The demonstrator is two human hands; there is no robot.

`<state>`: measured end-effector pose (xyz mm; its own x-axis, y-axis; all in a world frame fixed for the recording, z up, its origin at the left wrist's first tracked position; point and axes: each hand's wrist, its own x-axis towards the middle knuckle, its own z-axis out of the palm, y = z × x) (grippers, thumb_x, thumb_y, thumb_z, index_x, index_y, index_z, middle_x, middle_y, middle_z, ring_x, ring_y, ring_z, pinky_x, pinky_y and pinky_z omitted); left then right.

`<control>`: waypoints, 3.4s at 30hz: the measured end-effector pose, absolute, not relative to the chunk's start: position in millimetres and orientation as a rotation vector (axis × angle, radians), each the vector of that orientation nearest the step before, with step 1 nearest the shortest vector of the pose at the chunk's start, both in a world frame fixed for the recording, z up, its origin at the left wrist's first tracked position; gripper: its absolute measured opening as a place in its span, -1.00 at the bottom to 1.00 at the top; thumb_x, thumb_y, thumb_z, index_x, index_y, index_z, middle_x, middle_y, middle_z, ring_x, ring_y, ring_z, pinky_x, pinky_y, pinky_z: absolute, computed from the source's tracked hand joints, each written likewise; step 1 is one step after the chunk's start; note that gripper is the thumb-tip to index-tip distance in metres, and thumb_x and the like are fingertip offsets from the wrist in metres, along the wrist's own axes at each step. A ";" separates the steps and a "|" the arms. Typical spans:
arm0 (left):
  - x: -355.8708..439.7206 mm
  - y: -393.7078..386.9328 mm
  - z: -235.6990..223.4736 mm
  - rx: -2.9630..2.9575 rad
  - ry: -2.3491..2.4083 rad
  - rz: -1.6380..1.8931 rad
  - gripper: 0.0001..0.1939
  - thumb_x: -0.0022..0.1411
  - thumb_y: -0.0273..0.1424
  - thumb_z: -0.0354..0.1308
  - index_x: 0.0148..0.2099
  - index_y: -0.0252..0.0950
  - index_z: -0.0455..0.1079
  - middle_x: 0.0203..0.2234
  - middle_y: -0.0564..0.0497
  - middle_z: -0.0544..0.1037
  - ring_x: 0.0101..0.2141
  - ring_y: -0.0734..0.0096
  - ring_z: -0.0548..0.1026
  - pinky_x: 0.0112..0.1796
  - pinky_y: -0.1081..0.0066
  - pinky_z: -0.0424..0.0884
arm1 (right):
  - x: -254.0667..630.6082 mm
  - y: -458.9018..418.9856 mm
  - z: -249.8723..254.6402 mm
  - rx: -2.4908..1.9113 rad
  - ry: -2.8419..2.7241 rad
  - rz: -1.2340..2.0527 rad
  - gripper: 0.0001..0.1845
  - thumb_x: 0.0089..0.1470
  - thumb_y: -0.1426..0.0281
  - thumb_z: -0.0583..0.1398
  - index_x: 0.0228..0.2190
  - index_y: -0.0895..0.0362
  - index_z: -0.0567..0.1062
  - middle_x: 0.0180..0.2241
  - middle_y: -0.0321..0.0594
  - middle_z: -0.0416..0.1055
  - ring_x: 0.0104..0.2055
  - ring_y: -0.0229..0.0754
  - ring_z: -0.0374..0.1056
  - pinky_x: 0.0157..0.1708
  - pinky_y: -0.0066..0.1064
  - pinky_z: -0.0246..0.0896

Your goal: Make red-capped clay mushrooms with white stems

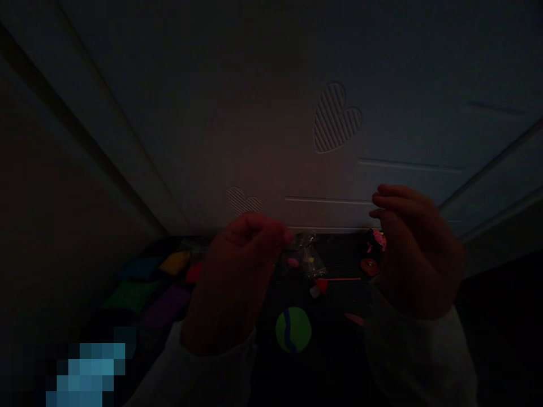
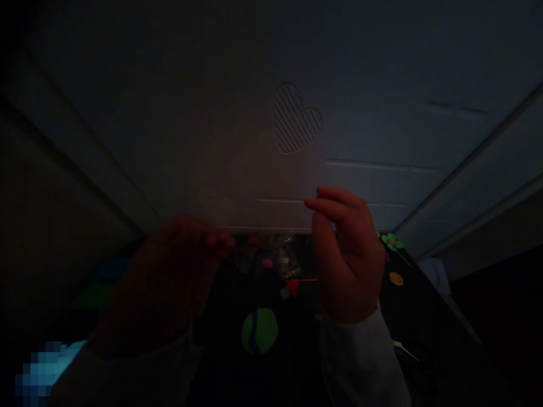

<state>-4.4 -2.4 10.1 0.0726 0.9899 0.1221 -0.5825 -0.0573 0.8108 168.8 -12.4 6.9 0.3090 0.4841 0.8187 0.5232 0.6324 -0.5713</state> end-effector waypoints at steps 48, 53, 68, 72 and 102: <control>-8.9 -5.9 14.3 0.918 0.569 1.499 -0.84 -0.01 -0.33 0.34 -0.56 -0.18 0.46 -0.66 0.16 0.49 -0.55 0.57 0.44 -0.45 0.53 0.41 | 168.1 -13.5 6.9 -0.983 -1.380 0.043 -0.79 0.09 0.48 0.16 -0.27 0.00 0.55 -0.11 -0.21 0.42 -0.04 -0.10 0.33 -0.02 -0.05 0.26; -12.0 -3.7 12.2 0.845 0.608 1.495 -0.87 0.12 -0.33 0.24 -0.47 -0.18 0.50 -0.61 0.15 0.49 -0.52 0.58 0.45 -0.46 0.58 0.41 | 167.5 -13.1 6.8 -0.972 -1.370 0.036 -0.79 0.09 0.48 0.15 -0.27 0.00 0.55 -0.12 -0.22 0.42 -0.05 -0.10 0.33 0.01 -0.03 0.23; -9.4 -6.0 17.5 0.847 0.696 1.458 -0.86 -0.08 -0.49 0.37 -0.45 -0.14 0.51 -0.57 0.18 0.59 -0.53 0.61 0.52 -0.53 0.71 0.39 | 168.6 -12.7 7.1 -0.975 -1.396 0.034 -0.78 0.09 0.50 0.16 -0.27 0.02 0.55 -0.13 -0.21 0.42 -0.04 -0.11 0.33 -0.01 -0.07 0.24; -11.7 -1.8 15.1 0.850 0.634 1.537 -0.88 -0.05 -0.32 0.37 -0.50 -0.20 0.50 -0.64 0.17 0.54 -0.58 0.61 0.48 -0.49 0.65 0.45 | 167.8 -13.5 7.4 -0.979 -1.398 0.046 -0.78 0.09 0.51 0.15 -0.26 0.02 0.54 -0.12 -0.22 0.42 -0.04 -0.12 0.33 0.00 -0.07 0.23; -18.4 3.1 12.5 0.846 0.545 1.586 -0.94 -0.02 -0.36 0.35 -0.46 -0.20 0.54 -0.57 0.15 0.58 -0.52 0.60 0.53 -0.43 0.64 0.51 | 167.0 -15.9 7.4 -0.996 -1.439 0.037 -0.80 0.10 0.52 0.14 -0.27 0.07 0.53 -0.11 -0.18 0.41 -0.02 -0.15 0.32 -0.01 -0.15 0.20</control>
<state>-18.4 3.1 12.5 -0.0383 0.9751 0.2186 -0.6342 -0.1928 0.7488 167.0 -15.9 7.4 0.2025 0.5724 0.7946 0.5305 0.6179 -0.5803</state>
